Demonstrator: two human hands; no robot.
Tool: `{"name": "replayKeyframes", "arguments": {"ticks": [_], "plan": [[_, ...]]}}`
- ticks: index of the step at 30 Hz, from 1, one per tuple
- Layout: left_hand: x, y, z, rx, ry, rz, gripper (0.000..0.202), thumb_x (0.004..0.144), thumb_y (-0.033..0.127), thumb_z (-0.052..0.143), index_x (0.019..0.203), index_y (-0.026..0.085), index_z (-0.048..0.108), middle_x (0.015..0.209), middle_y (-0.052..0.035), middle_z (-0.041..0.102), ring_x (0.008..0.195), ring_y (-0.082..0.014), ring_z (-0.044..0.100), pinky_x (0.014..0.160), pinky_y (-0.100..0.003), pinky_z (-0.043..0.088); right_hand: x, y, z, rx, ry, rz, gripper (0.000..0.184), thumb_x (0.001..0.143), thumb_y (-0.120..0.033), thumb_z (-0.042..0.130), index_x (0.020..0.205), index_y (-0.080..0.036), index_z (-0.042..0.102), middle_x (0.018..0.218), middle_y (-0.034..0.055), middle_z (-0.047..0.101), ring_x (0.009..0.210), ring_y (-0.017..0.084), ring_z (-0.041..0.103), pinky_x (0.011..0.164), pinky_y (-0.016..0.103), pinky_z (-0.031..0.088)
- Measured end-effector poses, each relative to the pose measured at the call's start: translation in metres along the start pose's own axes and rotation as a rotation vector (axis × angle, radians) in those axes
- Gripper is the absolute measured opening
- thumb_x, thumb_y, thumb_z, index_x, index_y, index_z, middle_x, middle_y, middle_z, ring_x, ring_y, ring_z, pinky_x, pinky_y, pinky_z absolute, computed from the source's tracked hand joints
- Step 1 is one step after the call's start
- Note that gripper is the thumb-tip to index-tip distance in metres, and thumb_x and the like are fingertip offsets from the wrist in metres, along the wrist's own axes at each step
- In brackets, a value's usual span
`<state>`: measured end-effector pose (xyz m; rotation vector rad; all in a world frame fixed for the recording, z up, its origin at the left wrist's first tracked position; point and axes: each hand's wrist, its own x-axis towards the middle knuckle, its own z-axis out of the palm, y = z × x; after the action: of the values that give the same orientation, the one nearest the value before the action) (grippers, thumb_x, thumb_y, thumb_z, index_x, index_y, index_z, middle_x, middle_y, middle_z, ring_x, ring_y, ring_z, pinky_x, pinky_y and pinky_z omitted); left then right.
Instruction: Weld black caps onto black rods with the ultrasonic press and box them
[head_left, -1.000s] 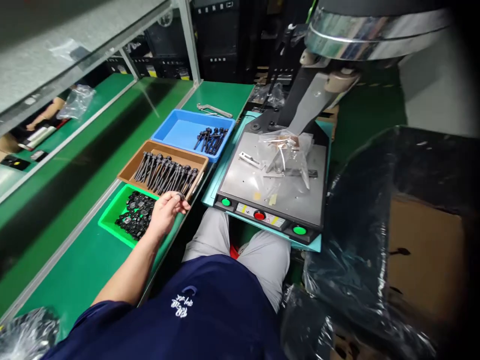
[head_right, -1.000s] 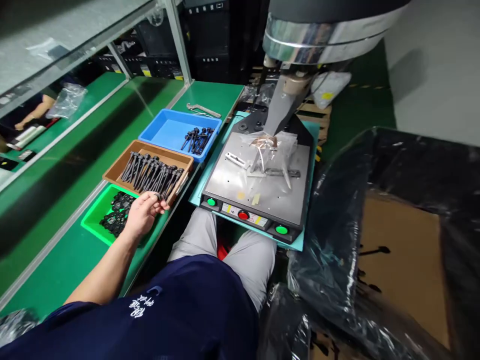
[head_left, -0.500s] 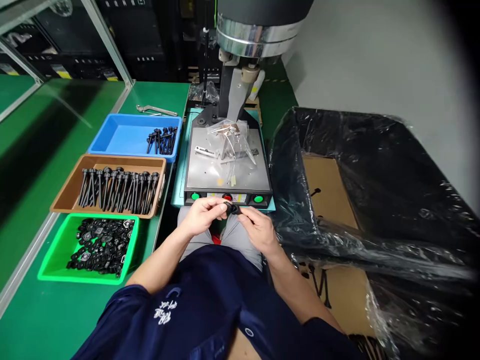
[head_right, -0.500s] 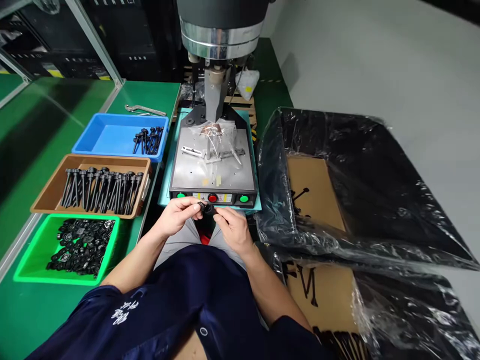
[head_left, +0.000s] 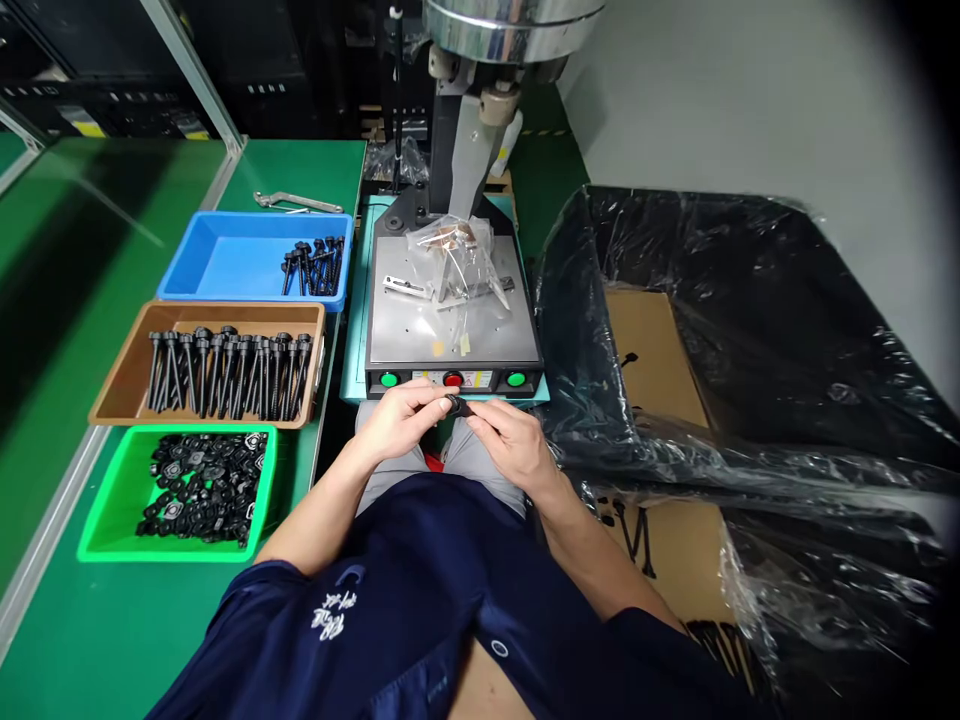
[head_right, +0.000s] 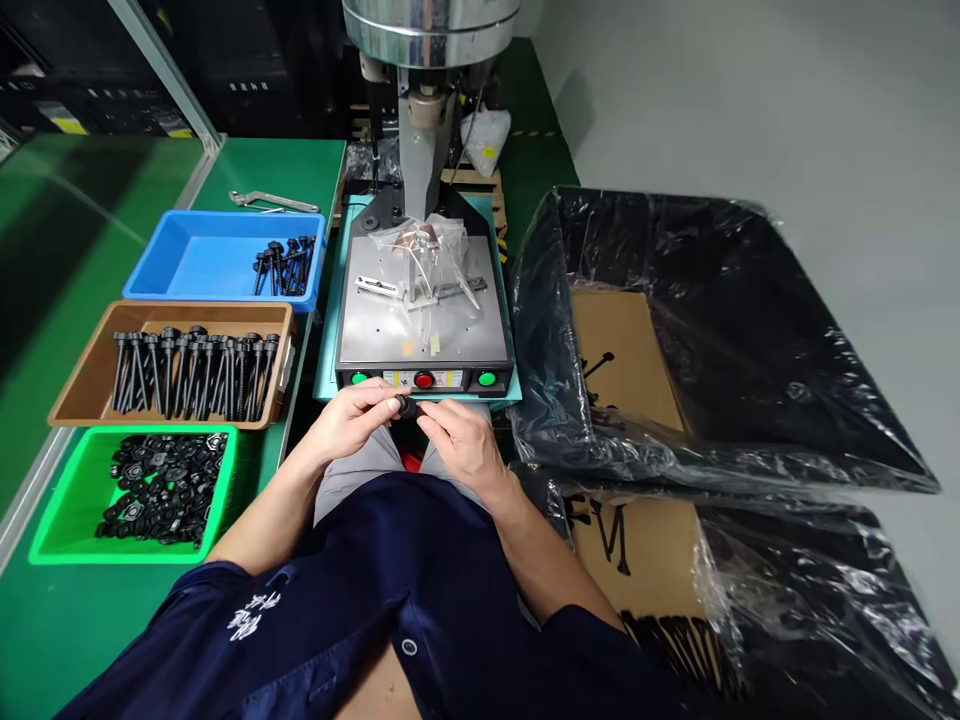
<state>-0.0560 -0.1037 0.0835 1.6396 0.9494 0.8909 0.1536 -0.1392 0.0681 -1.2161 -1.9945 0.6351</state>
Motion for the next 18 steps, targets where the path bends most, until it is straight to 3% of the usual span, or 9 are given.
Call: {"name": "replayKeyframes", "arguments": {"ticks": [3,6,9,14,18], "plan": [[0.0016,-0.0027,0.0026,-0.057,0.111,0.044,0.034,0.088,0.038,0.067,0.117,0.020,0.072,0.102,-0.0091,0.068,0.083,-0.0162,0.065,0.072,-0.029,0.054,-0.0009,-0.0015,-0.0001,-0.015,0.012,0.019,0.027,0.102,-0.028,0.048,0.115,-0.020,0.069,0.086,0.0061,0.066,0.077,0.019,0.063,0.071,0.030,0.050],[0.0018,-0.0027,0.0059,-0.056,0.164,0.080,0.023,0.087,0.035,0.068,0.104,0.021,0.077,0.101,-0.0089,0.071,0.092,-0.0187,0.066,0.082,-0.032,0.054,-0.0012,-0.0030,0.0014,0.000,0.037,0.045,0.027,0.102,-0.029,0.048,0.115,-0.021,0.070,0.089,0.0066,0.067,0.080,0.020,0.064,0.073,0.030,0.050],[0.0012,-0.0034,0.0080,-0.044,0.159,0.071,0.023,0.086,0.033,0.070,0.105,0.023,0.078,0.104,-0.0090,0.073,0.099,-0.0209,0.067,0.089,-0.036,0.054,-0.0009,-0.0048,0.0031,-0.004,0.044,0.078,0.028,0.101,-0.031,0.048,0.115,-0.022,0.070,0.092,0.0074,0.069,0.082,0.020,0.065,0.077,0.031,0.051],[0.0003,-0.0074,0.0071,-0.114,0.169,-0.008,0.028,0.081,0.035,0.075,0.106,0.022,0.078,0.102,-0.0092,0.075,0.093,-0.0216,0.069,0.081,-0.034,0.057,0.0013,-0.0062,0.0021,0.015,0.032,0.095,0.030,0.101,-0.033,0.047,0.116,-0.022,0.071,0.094,0.0087,0.070,0.085,0.021,0.066,0.080,0.033,0.052],[0.0000,-0.0035,-0.0006,-0.035,0.099,-0.043,0.029,0.083,0.036,0.074,0.108,0.022,0.077,0.107,-0.0096,0.076,0.097,-0.0235,0.071,0.086,-0.037,0.057,0.0024,-0.0022,0.0000,0.059,0.006,0.095,0.028,0.101,-0.032,0.050,0.111,-0.021,0.073,0.091,0.0078,0.070,0.082,0.021,0.066,0.075,0.032,0.052]]}}
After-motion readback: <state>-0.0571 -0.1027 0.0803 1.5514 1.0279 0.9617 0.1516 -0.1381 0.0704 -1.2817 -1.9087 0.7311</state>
